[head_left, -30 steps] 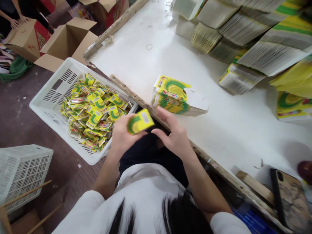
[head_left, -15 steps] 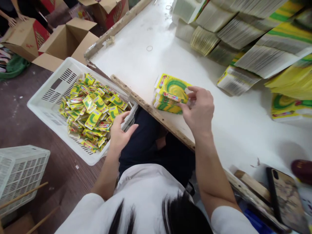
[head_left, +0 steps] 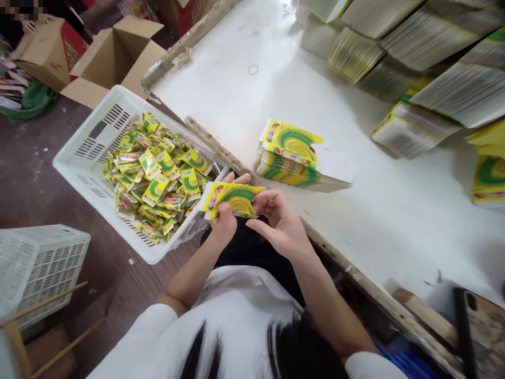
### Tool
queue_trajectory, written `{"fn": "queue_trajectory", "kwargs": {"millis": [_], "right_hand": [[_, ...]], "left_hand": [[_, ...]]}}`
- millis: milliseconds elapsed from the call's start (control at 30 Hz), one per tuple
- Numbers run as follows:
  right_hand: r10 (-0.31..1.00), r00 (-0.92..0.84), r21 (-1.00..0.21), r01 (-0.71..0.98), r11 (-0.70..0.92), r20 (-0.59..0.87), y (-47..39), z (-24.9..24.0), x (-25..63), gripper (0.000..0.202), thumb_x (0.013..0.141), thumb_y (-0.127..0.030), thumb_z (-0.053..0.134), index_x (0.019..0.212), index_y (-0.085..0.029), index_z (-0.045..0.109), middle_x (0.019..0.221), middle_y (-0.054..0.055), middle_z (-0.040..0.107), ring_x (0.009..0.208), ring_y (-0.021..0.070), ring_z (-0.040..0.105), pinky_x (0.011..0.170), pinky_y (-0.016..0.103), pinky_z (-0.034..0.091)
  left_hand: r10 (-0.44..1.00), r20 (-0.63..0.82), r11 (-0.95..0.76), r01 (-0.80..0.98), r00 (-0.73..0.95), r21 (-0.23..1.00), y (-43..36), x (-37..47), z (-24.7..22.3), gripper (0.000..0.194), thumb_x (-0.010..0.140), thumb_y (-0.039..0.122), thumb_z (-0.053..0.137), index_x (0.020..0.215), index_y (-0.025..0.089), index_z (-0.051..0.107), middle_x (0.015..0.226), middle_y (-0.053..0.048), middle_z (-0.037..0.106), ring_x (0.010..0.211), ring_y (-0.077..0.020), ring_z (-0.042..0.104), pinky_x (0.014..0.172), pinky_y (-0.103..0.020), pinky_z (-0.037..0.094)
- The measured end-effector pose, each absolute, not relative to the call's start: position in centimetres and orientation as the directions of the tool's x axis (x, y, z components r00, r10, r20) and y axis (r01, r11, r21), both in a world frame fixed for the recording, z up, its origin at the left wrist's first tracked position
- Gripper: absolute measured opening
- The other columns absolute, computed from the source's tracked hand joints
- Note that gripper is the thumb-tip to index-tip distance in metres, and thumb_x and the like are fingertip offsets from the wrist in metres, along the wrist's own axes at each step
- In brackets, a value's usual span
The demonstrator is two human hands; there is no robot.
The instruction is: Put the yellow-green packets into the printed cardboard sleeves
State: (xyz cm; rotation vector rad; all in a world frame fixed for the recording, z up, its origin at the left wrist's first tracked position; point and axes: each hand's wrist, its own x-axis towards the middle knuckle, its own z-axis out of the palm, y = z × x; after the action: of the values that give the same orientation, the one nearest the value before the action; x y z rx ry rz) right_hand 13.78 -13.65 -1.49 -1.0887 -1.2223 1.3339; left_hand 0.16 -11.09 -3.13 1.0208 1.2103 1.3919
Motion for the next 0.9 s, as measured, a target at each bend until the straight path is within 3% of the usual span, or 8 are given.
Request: {"fn": "queue_trajectory", "kwargs": {"millis": [100, 233, 333, 467, 633, 767, 900], "right_hand": [[0.988, -0.140, -0.978, -0.186, -0.090, -0.064, -13.6, -1.8, 13.8, 0.040, 0.082, -0.038, 0.082, 0.109, -0.028, 0.054, 0.095, 0.000, 0.064, 0.088, 0.0159, 0.066, 0.080, 0.031, 0.058], [0.997, -0.076, -0.997, 0.078, -0.015, -0.021, -13.8, -1.7, 13.3, 0.038, 0.080, -0.027, 0.079, 0.108, -0.025, 0.052, 0.100, 0.003, 0.066, 0.084, 0.0167, 0.066, 0.074, 0.032, 0.057], [1.000, -0.006, -0.983, 0.185, -0.001, -0.002, -14.2, -1.6, 12.9, 0.033, 0.080, -0.024, 0.076, 0.098, -0.025, 0.049, 0.086, 0.000, 0.065, 0.072, 0.0156, 0.063, 0.066, 0.031, 0.056], [0.994, 0.103, -0.993, 0.109, -0.043, -0.032, -14.7, -1.4, 12.6, 0.036, 0.078, -0.029, 0.080, 0.091, -0.026, 0.046, 0.075, -0.005, 0.059, 0.065, 0.0133, 0.059, 0.063, 0.028, 0.053], [0.998, -0.061, -0.997, -0.080, 0.010, 0.015, -14.9, -0.8, 13.1, 0.035, 0.083, -0.033, 0.077, 0.105, -0.027, 0.050, 0.094, 0.000, 0.064, 0.082, 0.0161, 0.065, 0.071, 0.029, 0.055], [0.981, -0.136, -0.983, 0.097, 0.155, 0.141, -15.5, 0.0, 12.9, 0.036, 0.086, -0.024, 0.075, 0.114, -0.028, 0.053, 0.101, 0.002, 0.067, 0.086, 0.0179, 0.066, 0.074, 0.031, 0.056], [0.935, -0.205, -0.885, 0.314, 0.344, 0.291, -16.2, 0.0, 11.5, 0.034, 0.089, -0.017, 0.072, 0.116, -0.027, 0.055, 0.110, 0.007, 0.071, 0.103, 0.0262, 0.070, 0.086, 0.041, 0.058]], "left_hand": [[0.998, 0.029, -0.032, -0.036, -0.060, 0.999, -11.8, -0.7, -4.0, 0.082, 0.079, 0.093, 0.044, 0.114, 0.026, 0.074, 0.099, -0.010, 0.079, 0.124, -0.0328, 0.068, 0.101, -0.045, 0.060], [1.000, 0.010, -0.010, -0.003, 0.016, 1.000, -12.4, -0.4, -4.4, 0.079, 0.082, 0.090, 0.043, 0.111, 0.024, 0.074, 0.092, -0.011, 0.078, 0.116, -0.0336, 0.071, 0.090, -0.046, 0.064], [1.000, -0.003, 0.003, -0.017, 0.031, 1.000, -12.4, 0.2, -4.5, 0.079, 0.082, 0.091, 0.039, 0.110, 0.026, 0.073, 0.088, -0.010, 0.077, 0.114, -0.0335, 0.072, 0.086, -0.048, 0.065], [1.000, -0.006, 0.006, -0.010, 0.025, 1.000, -12.0, 0.5, -4.4, 0.083, 0.073, 0.097, 0.042, 0.110, 0.029, 0.071, 0.089, -0.010, 0.076, 0.112, -0.0338, 0.071, 0.082, -0.048, 0.066], [1.000, -0.014, 0.013, -0.044, -0.018, 0.999, -11.9, 0.7, -3.1, 0.088, 0.077, 0.098, 0.026, 0.114, 0.028, 0.066, 0.099, -0.010, 0.075, 0.111, -0.0312, 0.071, 0.081, -0.046, 0.066], [0.990, -0.078, 0.054, -0.195, -0.119, 0.979, -11.6, 1.1, -1.2, 0.079, 0.085, 0.093, 0.022, 0.103, 0.026, 0.062, 0.087, -0.008, 0.069, 0.099, -0.0277, 0.072, 0.077, -0.042, 0.063], [0.981, -0.010, -0.054, -0.326, -0.192, 0.944, -10.4, 1.1, -0.4, 0.068, 0.084, 0.092, 0.031, 0.085, 0.026, 0.049, 0.067, 0.000, 0.049, 0.068, -0.0189, 0.062, 0.066, -0.034, 0.058]]}}
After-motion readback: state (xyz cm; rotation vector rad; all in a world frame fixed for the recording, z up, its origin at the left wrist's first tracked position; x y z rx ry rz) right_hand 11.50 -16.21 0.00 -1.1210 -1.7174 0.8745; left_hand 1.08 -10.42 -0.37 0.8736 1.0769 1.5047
